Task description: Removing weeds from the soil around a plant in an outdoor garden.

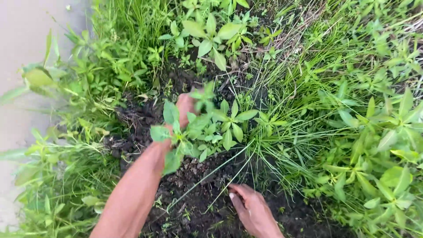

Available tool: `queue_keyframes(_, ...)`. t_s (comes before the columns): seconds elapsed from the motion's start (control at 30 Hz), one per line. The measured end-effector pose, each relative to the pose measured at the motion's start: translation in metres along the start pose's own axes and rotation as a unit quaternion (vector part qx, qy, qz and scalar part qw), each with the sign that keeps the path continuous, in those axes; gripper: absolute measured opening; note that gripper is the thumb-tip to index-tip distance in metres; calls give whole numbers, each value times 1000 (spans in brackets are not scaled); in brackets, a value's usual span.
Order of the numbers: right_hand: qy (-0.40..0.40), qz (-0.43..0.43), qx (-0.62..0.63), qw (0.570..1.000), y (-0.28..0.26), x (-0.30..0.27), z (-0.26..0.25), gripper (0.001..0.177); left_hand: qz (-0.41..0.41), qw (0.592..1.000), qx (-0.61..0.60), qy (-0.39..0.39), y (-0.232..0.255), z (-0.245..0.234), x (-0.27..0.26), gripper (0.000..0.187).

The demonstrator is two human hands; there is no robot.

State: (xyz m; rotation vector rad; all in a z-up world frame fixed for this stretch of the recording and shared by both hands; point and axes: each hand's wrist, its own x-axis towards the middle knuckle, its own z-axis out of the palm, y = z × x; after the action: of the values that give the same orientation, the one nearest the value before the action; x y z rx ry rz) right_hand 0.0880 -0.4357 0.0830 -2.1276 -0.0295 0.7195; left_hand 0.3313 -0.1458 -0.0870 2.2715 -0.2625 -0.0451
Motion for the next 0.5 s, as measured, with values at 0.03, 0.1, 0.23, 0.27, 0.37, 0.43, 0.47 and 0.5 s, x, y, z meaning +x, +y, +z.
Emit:
queue_keyframes(0.03, 5, -2, -8, 1000, 2, 0, 1, 35, -20, 997, -5, 71, 5, -4, 2, 49)
queue_keyframes(0.1, 8, 1, -14, 1000, 6, -1, 3, 34, -43, 989, -11, 138, 28, -21, 5, 36)
queue_keyframes(0.23, 11, -21, -25, 999, 2, 3, -2, 34, -141, 925, -13, 352, 95, -83, 25, 30)
queue_keyframes(0.27, -15, 25, -16, 999, -1, 3, -2, 38, 31, 925, 210, 316, 109, -99, 27, 33)
queue_keyframes(0.37, -8, 25, -18, 1000, -12, 10, -7, 33, 200, 629, 557, 505, 49, -59, 62, 76)
queue_keyframes(0.43, -13, 34, -23, 999, -21, 18, -10, 35, 98, 832, 358, 413, 43, -43, 67, 44)
queue_keyframes(0.47, -18, 45, -26, 998, -25, 20, -10, 37, -21, 949, 122, 291, 40, -34, 66, 21)
queue_keyframes(0.5, -22, 47, -27, 998, -28, 25, -13, 37, -26, 949, 122, 289, 40, -30, 62, 21)
